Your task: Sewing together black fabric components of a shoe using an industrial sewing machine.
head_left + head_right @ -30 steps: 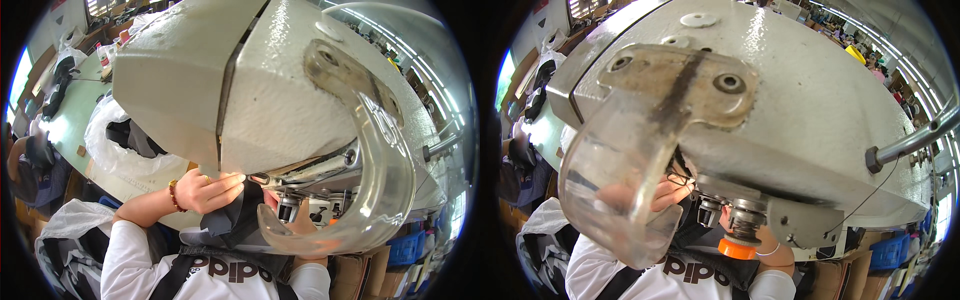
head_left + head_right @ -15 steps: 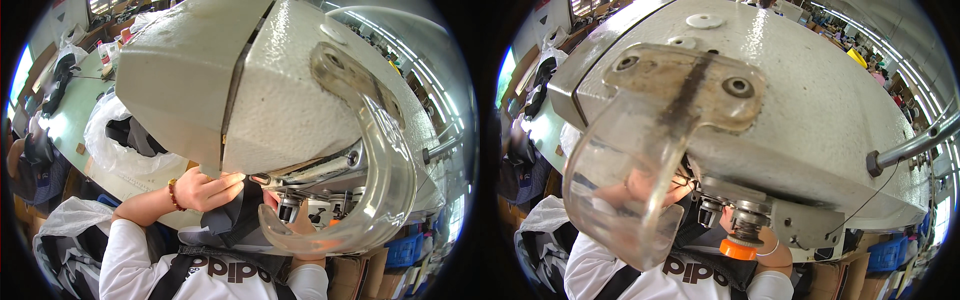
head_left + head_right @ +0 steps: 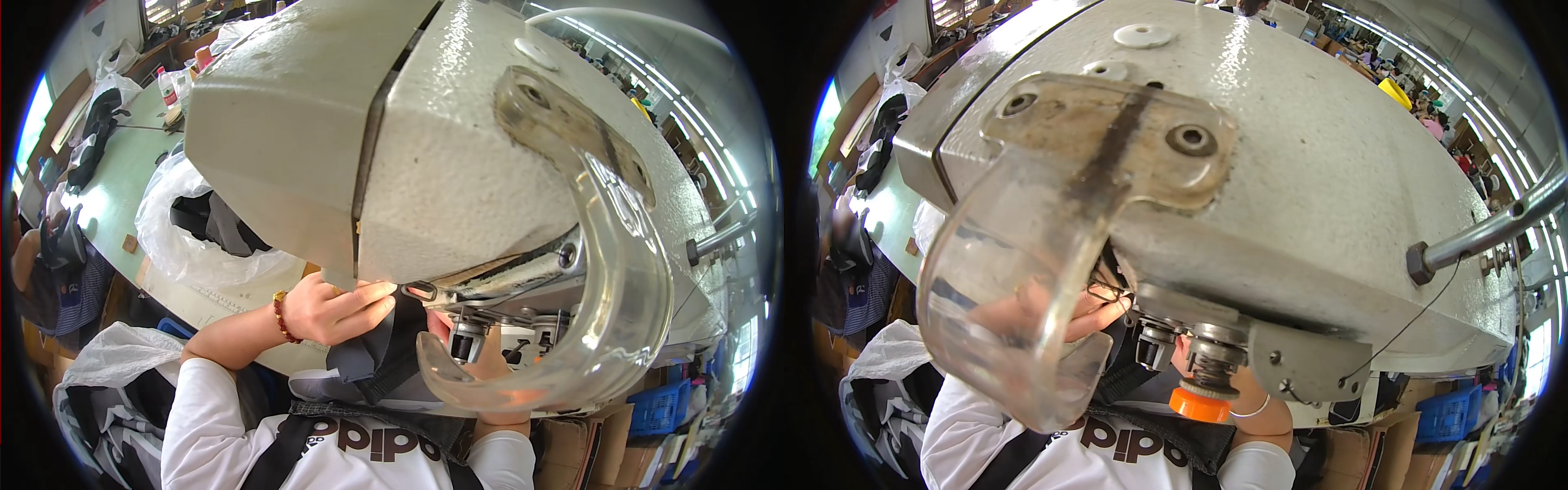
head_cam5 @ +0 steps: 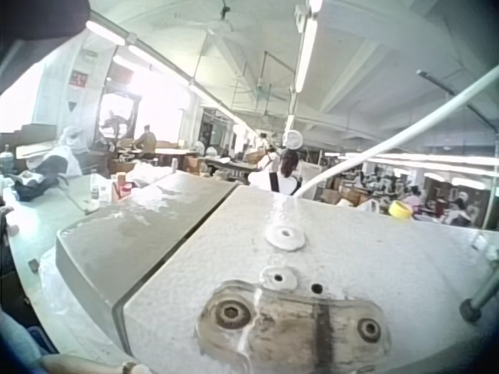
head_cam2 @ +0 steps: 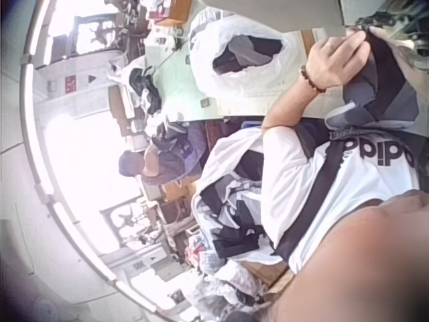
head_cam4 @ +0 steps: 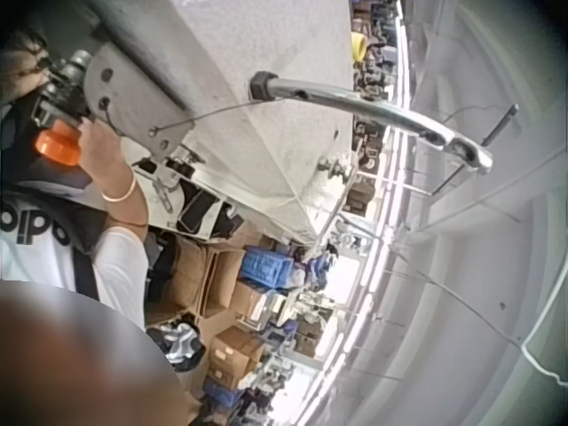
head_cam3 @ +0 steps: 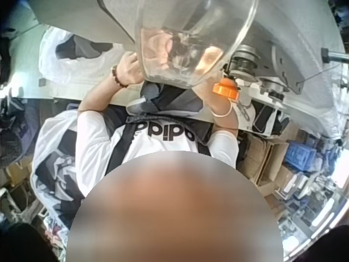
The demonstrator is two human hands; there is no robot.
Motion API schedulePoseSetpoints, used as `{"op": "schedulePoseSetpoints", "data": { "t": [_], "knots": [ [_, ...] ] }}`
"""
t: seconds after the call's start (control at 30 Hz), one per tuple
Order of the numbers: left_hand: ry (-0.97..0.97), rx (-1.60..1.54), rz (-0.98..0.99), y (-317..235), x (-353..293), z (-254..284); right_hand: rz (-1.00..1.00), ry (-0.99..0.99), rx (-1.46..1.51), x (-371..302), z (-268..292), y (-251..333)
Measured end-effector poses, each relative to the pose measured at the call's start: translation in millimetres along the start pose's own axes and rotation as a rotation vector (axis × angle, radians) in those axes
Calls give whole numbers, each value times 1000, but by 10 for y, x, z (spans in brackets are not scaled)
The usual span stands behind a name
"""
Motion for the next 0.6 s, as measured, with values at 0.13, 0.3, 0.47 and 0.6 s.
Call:
{"op": "schedulePoseSetpoints", "data": {
  "t": [0.13,0.3,0.47,0.6],
  "knots": [
    [-1,-47,42,6,22,2,-17,38,5,43,17,10],
    [-21,-44,23,10,-37,-40,-97,153,-2,74,19,-30],
    [111,-157,90,-1,-177,-180,-45,99,53,91,105,-39],
    [142,-128,53,0,-258,-229,-29,82,111,122,155,-40]
  ]
}}
Point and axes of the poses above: each hand's wrist, its own x-axis towards the middle knuckle, its own z-axis out of the back of the hand, y = z × x, the point moved 3 cm from there along x, towards the middle knuckle, and after that the axes turned 6 degrees about z, right-handed, at the moved point
